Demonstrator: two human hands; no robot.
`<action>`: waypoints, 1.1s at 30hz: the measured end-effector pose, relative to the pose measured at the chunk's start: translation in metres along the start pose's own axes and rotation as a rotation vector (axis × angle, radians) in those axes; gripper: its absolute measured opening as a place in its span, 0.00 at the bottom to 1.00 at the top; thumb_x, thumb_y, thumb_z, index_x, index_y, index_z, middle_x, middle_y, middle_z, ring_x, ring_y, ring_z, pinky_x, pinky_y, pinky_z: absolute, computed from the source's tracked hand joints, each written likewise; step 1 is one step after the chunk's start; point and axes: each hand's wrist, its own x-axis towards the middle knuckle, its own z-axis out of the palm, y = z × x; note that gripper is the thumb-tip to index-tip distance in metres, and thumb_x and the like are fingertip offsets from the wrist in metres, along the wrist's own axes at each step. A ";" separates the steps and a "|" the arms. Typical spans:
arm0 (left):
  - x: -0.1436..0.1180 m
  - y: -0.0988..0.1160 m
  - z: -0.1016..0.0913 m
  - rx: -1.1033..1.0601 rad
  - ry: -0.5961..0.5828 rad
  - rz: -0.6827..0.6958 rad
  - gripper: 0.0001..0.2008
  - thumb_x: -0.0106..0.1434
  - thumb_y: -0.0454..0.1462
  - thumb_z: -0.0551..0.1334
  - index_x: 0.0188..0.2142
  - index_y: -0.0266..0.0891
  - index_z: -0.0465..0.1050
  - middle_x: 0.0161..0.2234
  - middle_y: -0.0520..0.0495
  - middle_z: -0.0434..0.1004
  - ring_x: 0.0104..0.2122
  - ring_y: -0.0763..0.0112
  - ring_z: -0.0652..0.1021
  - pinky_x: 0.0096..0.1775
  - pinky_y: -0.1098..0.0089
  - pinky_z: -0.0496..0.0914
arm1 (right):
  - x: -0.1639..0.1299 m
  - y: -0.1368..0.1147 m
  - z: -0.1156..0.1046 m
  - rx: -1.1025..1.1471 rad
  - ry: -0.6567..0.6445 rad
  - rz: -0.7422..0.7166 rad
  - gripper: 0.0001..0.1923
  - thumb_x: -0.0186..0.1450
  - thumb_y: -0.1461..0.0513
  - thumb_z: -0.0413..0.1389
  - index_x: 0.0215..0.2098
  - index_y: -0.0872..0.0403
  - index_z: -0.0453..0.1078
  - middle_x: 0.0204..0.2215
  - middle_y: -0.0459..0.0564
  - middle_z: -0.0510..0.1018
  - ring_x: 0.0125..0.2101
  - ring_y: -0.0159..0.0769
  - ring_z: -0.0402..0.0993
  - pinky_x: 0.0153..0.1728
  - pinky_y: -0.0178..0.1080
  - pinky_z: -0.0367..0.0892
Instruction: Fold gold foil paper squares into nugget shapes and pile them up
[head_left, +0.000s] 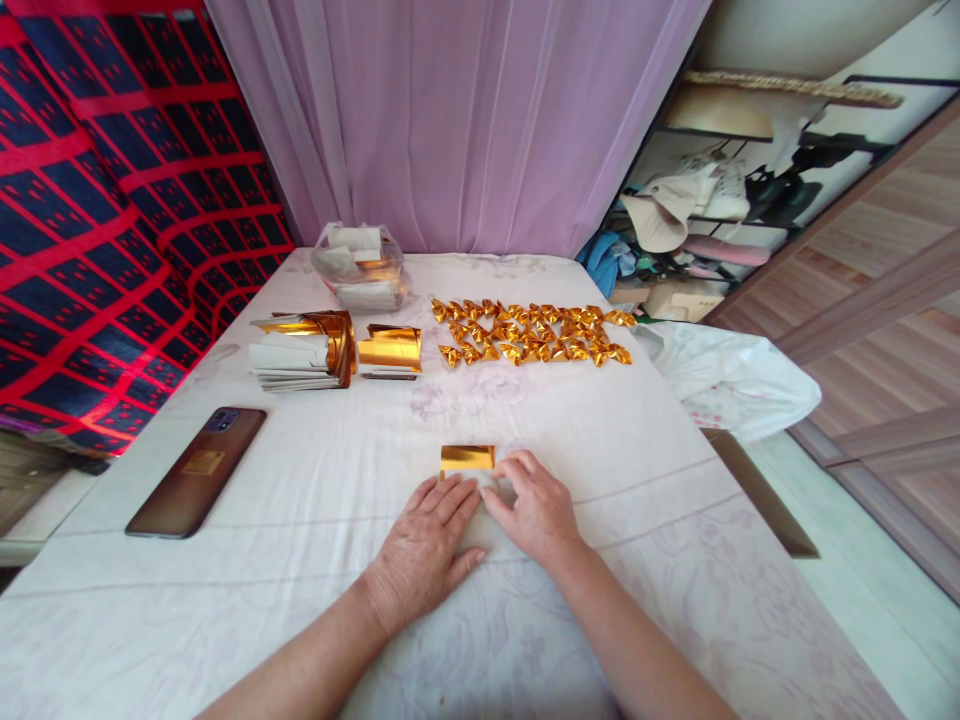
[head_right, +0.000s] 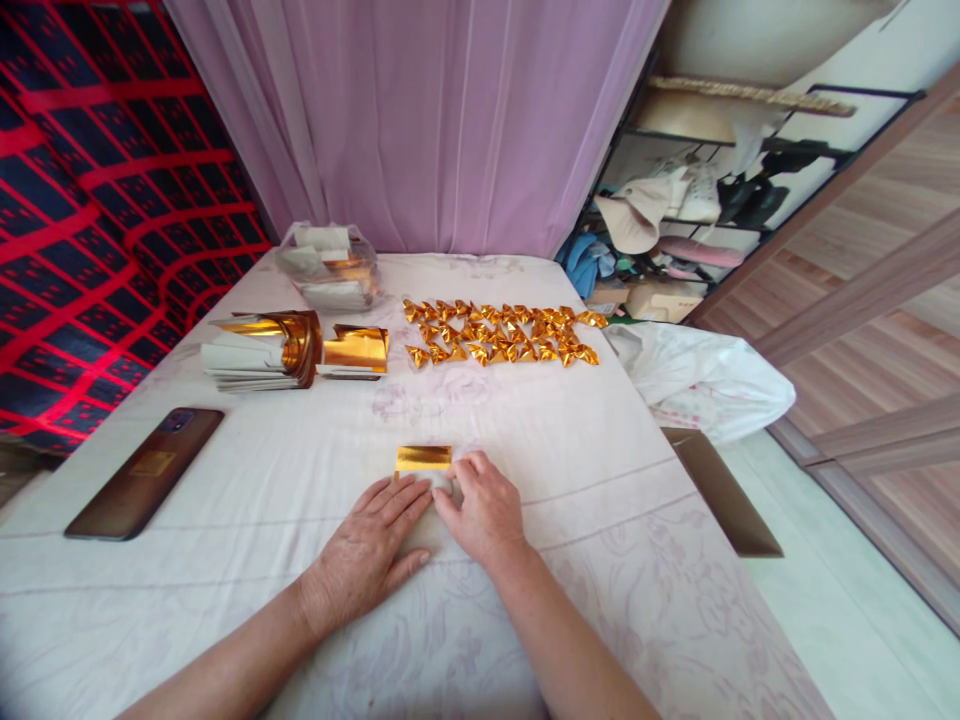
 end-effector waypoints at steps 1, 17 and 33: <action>0.000 0.000 0.000 -0.002 0.002 0.000 0.29 0.65 0.46 0.59 0.61 0.35 0.61 0.60 0.39 0.67 0.60 0.54 0.66 0.60 0.51 0.60 | 0.000 0.000 0.000 -0.004 -0.005 0.006 0.05 0.61 0.60 0.58 0.35 0.50 0.69 0.38 0.47 0.75 0.37 0.35 0.74 0.37 0.34 0.66; 0.000 -0.001 0.002 0.065 -0.010 0.007 0.28 0.65 0.48 0.58 0.59 0.34 0.63 0.60 0.40 0.68 0.59 0.53 0.67 0.60 0.52 0.60 | 0.005 0.019 -0.010 0.168 -0.189 -0.061 0.07 0.61 0.68 0.54 0.35 0.50 0.68 0.39 0.46 0.72 0.34 0.31 0.71 0.36 0.33 0.65; 0.000 -0.002 0.002 0.044 0.013 0.004 0.27 0.66 0.48 0.57 0.59 0.36 0.63 0.59 0.39 0.68 0.59 0.55 0.67 0.61 0.52 0.59 | 0.006 0.011 -0.008 0.172 -0.193 0.018 0.08 0.59 0.70 0.57 0.33 0.50 0.70 0.38 0.44 0.72 0.33 0.30 0.71 0.36 0.33 0.65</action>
